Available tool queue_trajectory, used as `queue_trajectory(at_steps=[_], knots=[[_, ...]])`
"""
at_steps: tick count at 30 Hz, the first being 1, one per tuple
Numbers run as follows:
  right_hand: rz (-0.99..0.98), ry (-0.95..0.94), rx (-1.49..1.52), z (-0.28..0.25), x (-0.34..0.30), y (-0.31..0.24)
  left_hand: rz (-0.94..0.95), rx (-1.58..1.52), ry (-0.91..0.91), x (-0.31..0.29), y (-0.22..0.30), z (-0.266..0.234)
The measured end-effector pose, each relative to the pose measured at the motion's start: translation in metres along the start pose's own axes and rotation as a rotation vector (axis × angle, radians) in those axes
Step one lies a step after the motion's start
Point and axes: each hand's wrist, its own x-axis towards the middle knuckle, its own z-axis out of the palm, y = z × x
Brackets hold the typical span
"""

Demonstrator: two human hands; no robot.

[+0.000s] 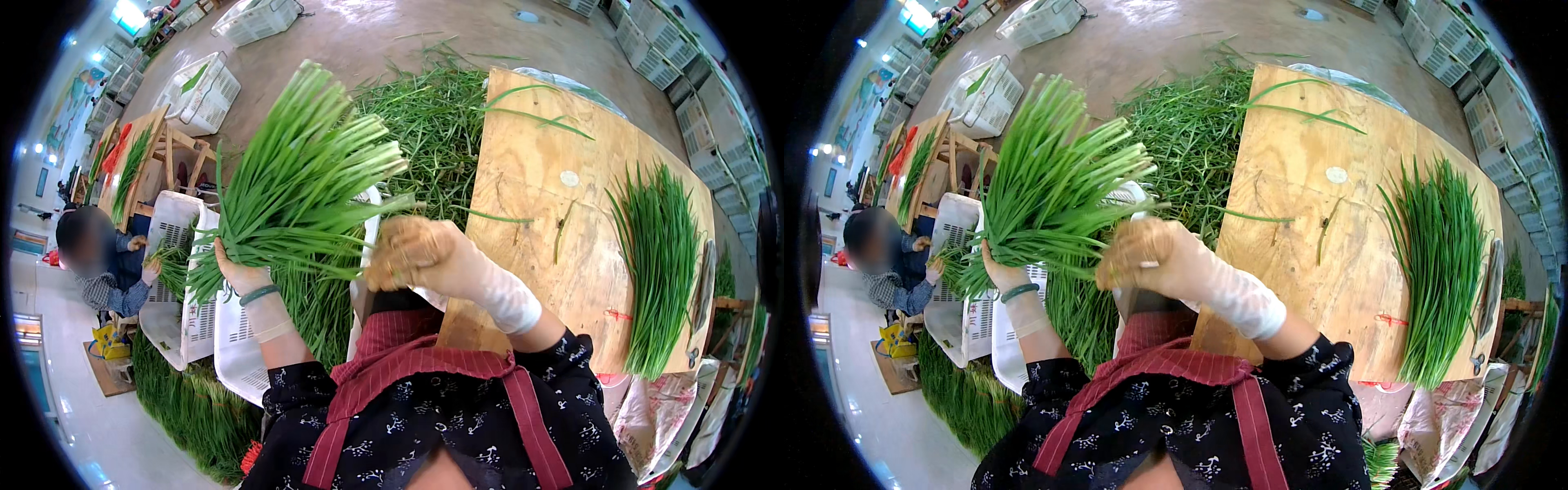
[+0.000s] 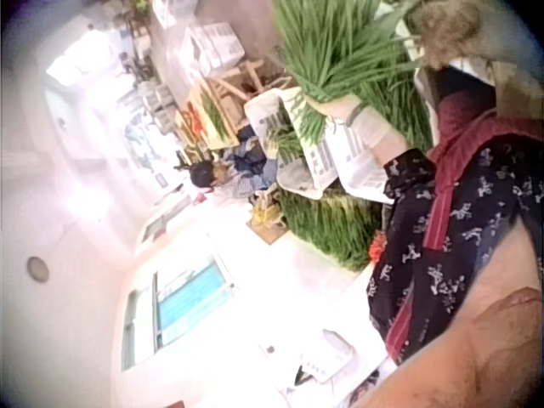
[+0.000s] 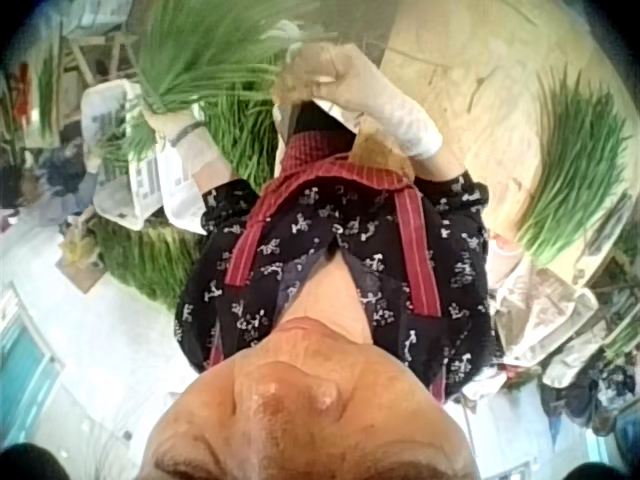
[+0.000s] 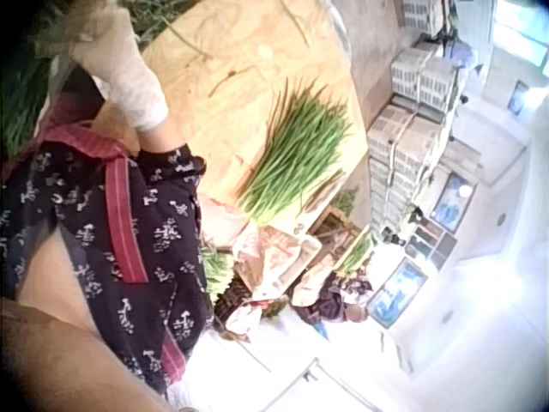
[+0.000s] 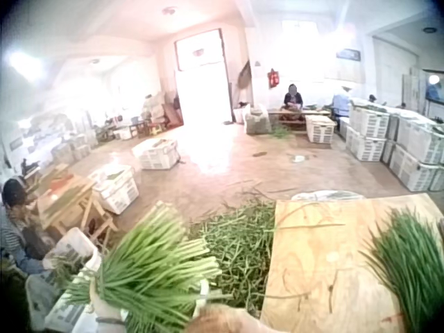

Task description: The person sorts and bundles green chives by hand, removing damaged leaves and tying the bundles with red plastic string.

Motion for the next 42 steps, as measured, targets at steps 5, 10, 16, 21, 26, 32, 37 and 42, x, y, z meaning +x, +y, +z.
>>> queue_trajectory(at_steps=[5,10,16,21,26,32,37,42], knots=[[-0.032,-0.012,0.334,-0.045,-0.024,-0.017,0.036,-0.015,0.041,0.017,0.000,-0.019],[0.278,0.502,-0.205,-0.072,0.027,-0.005,-0.047,-0.079,-0.003,0.011,0.001,-0.016],[0.406,0.466,-0.043,-0.050,0.077,0.031,0.022,0.086,-0.114,0.010,-0.011,-0.025],[0.207,0.592,0.104,-0.041,0.070,0.021,-0.018,0.044,-0.049,0.008,-0.009,-0.019],[0.377,0.803,0.055,-0.096,0.038,0.027,-0.088,-0.048,-0.039,0.020,-0.013,-0.015],[0.611,-0.128,-0.577,-0.043,-0.001,-0.001,-0.035,-0.041,0.059,0.017,-0.019,-0.003],[0.570,-0.268,-0.322,0.029,0.015,0.036,-0.142,-0.154,-0.039,0.023,-0.021,-0.002],[0.584,-0.278,0.151,0.071,-0.002,0.072,-0.008,-0.056,0.076,0.008,-0.024,0.008]])
